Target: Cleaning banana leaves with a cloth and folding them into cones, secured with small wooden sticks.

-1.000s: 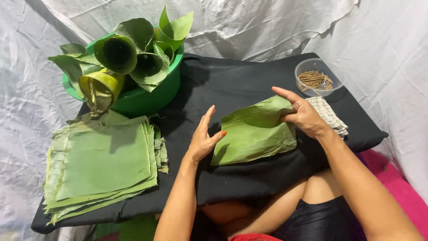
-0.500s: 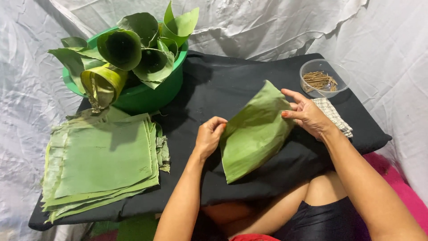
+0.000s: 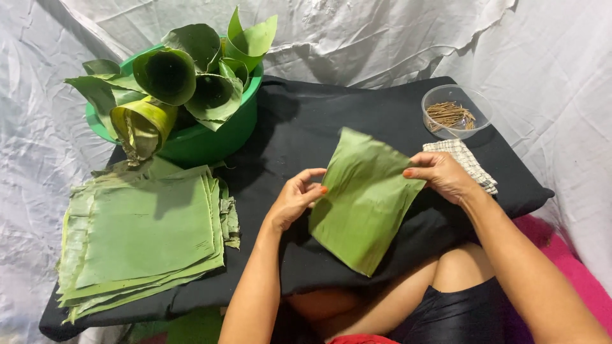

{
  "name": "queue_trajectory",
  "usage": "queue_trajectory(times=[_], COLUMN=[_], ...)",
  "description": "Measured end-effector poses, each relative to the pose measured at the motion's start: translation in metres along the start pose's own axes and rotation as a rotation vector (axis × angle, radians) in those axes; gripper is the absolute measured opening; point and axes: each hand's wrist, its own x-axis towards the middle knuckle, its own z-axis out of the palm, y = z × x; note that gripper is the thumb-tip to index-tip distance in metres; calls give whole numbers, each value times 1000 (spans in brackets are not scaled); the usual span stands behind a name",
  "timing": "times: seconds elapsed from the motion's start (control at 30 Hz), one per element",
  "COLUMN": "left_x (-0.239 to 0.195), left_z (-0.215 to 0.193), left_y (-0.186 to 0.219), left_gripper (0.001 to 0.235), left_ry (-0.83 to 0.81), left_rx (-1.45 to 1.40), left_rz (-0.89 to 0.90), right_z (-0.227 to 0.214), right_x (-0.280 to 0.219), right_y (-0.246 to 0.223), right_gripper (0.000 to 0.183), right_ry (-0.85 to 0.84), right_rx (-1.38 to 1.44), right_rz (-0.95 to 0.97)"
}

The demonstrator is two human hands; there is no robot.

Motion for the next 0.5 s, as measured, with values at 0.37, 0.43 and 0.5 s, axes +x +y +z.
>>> queue_trajectory(times=[0.37, 0.43, 0.5], left_x=[-12, -12, -11], left_z=[21, 21, 18], left_y=[16, 15, 15], left_gripper=[37, 39, 40], left_ry=[122, 145, 197], left_rx=[134, 166, 290], left_rz=[65, 87, 152], right_z=[0, 1, 7], right_x=[7, 8, 8], right_y=[6, 8, 4], right_gripper=[29, 32, 13], right_ry=[126, 186, 355], right_rx=[-156, -223, -398], right_rz=[-108, -154, -232])
